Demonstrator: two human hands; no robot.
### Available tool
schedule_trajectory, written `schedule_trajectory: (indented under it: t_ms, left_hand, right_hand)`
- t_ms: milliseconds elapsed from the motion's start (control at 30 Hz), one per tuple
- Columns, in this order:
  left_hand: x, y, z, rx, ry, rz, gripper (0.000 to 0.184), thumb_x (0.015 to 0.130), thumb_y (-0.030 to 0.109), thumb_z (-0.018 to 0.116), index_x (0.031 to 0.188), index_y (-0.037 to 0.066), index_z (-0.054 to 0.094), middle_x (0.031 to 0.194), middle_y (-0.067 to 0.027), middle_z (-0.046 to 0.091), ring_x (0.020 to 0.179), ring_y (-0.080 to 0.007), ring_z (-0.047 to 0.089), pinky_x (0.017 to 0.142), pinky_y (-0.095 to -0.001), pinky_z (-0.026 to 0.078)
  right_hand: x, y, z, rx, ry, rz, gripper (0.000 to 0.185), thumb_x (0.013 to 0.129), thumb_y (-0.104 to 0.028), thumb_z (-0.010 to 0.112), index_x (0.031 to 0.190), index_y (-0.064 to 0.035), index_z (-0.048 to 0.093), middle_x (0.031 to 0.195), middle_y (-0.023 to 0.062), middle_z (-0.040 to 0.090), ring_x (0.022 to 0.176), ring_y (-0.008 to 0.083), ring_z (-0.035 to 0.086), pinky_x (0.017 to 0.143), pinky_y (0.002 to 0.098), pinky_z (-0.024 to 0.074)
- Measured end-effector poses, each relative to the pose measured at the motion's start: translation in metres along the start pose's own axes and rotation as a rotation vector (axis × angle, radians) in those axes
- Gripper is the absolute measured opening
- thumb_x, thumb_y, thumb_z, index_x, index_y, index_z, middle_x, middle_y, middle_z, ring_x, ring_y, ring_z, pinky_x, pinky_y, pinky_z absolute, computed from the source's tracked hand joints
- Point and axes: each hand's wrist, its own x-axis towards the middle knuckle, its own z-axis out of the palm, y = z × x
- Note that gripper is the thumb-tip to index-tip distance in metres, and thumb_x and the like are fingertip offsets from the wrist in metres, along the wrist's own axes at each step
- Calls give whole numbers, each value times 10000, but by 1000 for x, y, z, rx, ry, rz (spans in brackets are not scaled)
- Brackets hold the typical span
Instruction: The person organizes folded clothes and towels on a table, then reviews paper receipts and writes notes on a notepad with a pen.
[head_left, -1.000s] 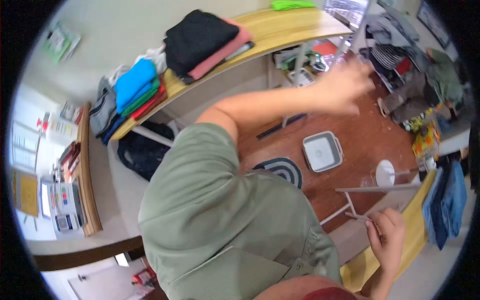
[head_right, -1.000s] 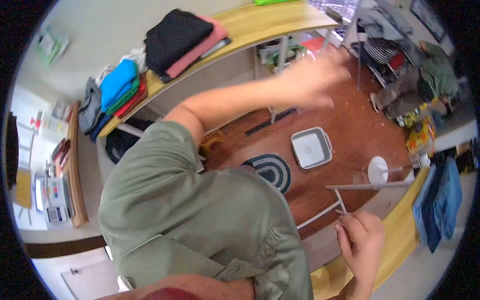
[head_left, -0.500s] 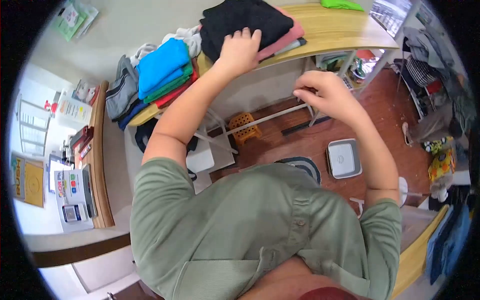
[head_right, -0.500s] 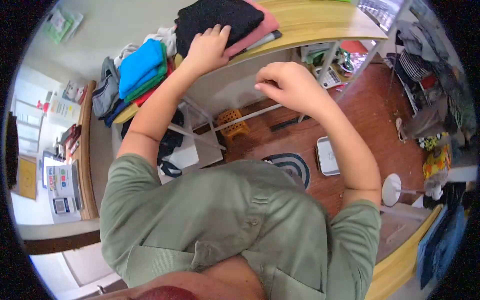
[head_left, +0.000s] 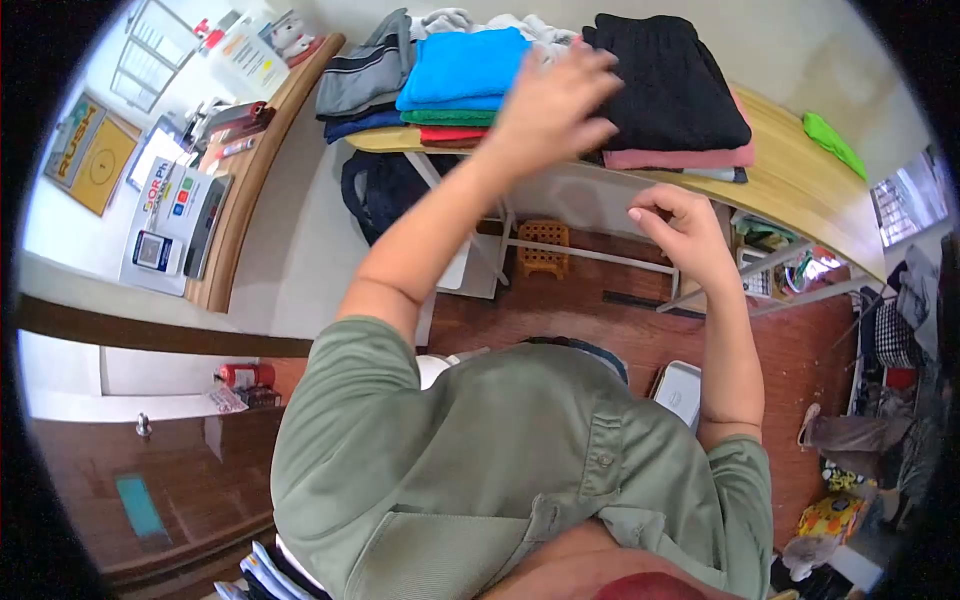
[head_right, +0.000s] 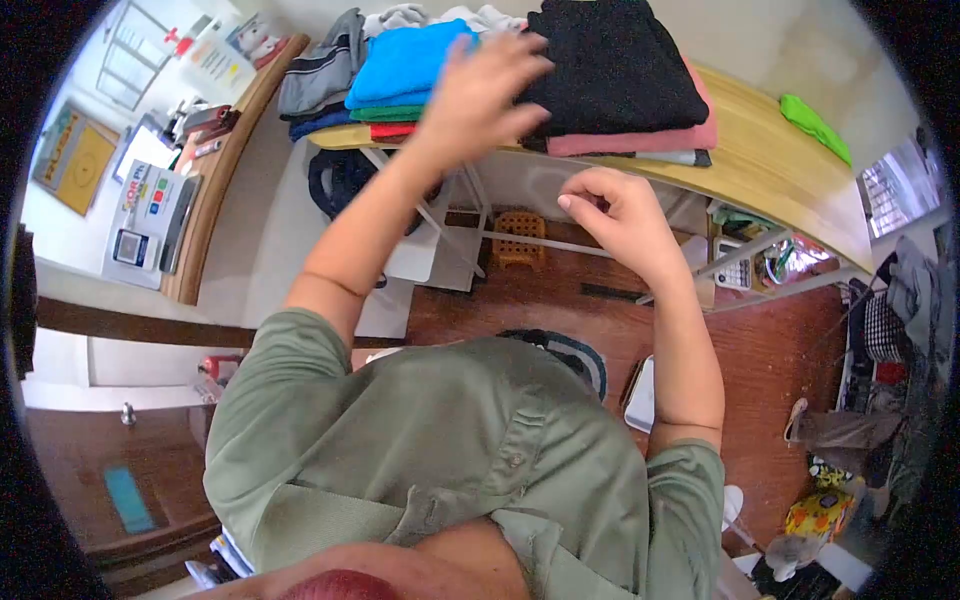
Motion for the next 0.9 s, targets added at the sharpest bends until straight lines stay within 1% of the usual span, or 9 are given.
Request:
schedule_trajectory:
  t_ms: [67, 167, 367, 433, 567, 600, 700, 833, 900]
  left_hand:
    - [-15, -55, -20, 111, -56, -109, 619, 739, 361, 705, 1268, 104, 513, 1315, -113, 514, 1233, -286, 460, 1027, -504, 298]
    - [-39, -121, -31, -12, -386, -320, 444, 754, 365, 688, 1101, 95, 630, 981, -174, 652, 889, -355, 625, 763, -401, 497]
    - [-43, -139, -29, -258, -341, -420, 394, 769, 360, 674, 1046, 83, 632, 878, -165, 654, 843, -348, 623, 730, -405, 484]
    - [-47, -136, -31, -156, -348, -156, 397, 788, 384, 667, 1051, 89, 633, 840, -161, 648, 803, -326, 629, 710, -390, 483]
    - [-49, -140, -29, -212, -351, -398, 433, 750, 411, 696, 1043, 97, 644, 847, -155, 652, 813, -317, 634, 711, -382, 485]
    - [-49, -129, -33, -176, -382, -347, 451, 752, 347, 716, 1086, 62, 617, 828, -135, 634, 758, -244, 612, 710, -349, 470]
    - [-58, -130, -21, -2, -149, -22, 451, 750, 368, 716, 1075, 70, 617, 819, -135, 629, 722, -252, 598, 678, -355, 462]
    - [-49, -143, -23, -85, -365, -440, 406, 755, 350, 683, 1051, 77, 636, 883, -152, 648, 839, -329, 625, 730, -410, 484]
    - [-52, -156, -17, -135, -398, -465, 383, 775, 332, 669, 1055, 72, 636, 908, -146, 652, 844, -292, 629, 758, -386, 480]
  right_hand:
    - [5, 0, 0, 44, -13, 10, 131, 820, -91, 635, 845, 34, 609, 780, 71, 611, 732, 141, 558, 662, 274, 437]
    - [11, 0, 8, 91, -93, 50, 143, 825, -104, 636, 847, 34, 606, 770, 55, 600, 729, 128, 542, 656, 268, 429]
    - [25, 3, 23, 169, -166, 66, 158, 837, -128, 636, 868, 24, 610, 775, 34, 585, 738, 95, 512, 662, 254, 417]
    - [29, 8, 31, 151, -183, 66, 157, 839, -129, 635, 867, 24, 611, 769, 27, 581, 734, 86, 505, 658, 248, 412]
    - [39, 18, 53, 189, -195, 2, 167, 835, -134, 635, 858, 31, 619, 670, 25, 543, 642, 78, 471, 590, 259, 414]
    - [41, 17, 54, 190, -189, 1, 167, 835, -134, 635, 858, 31, 619, 670, 25, 543, 642, 78, 471, 590, 259, 414]
    - [45, 13, 59, 190, -189, -13, 165, 832, -129, 637, 857, 33, 619, 669, 28, 554, 643, 84, 485, 590, 269, 420]
    - [64, 15, 74, 104, -107, -117, 171, 830, -168, 630, 867, -1, 631, 701, 77, 597, 624, 142, 538, 588, 300, 439]
    - [81, 11, 90, 31, -45, -173, 175, 829, -186, 624, 877, -18, 632, 726, 102, 621, 626, 177, 580, 593, 320, 457]
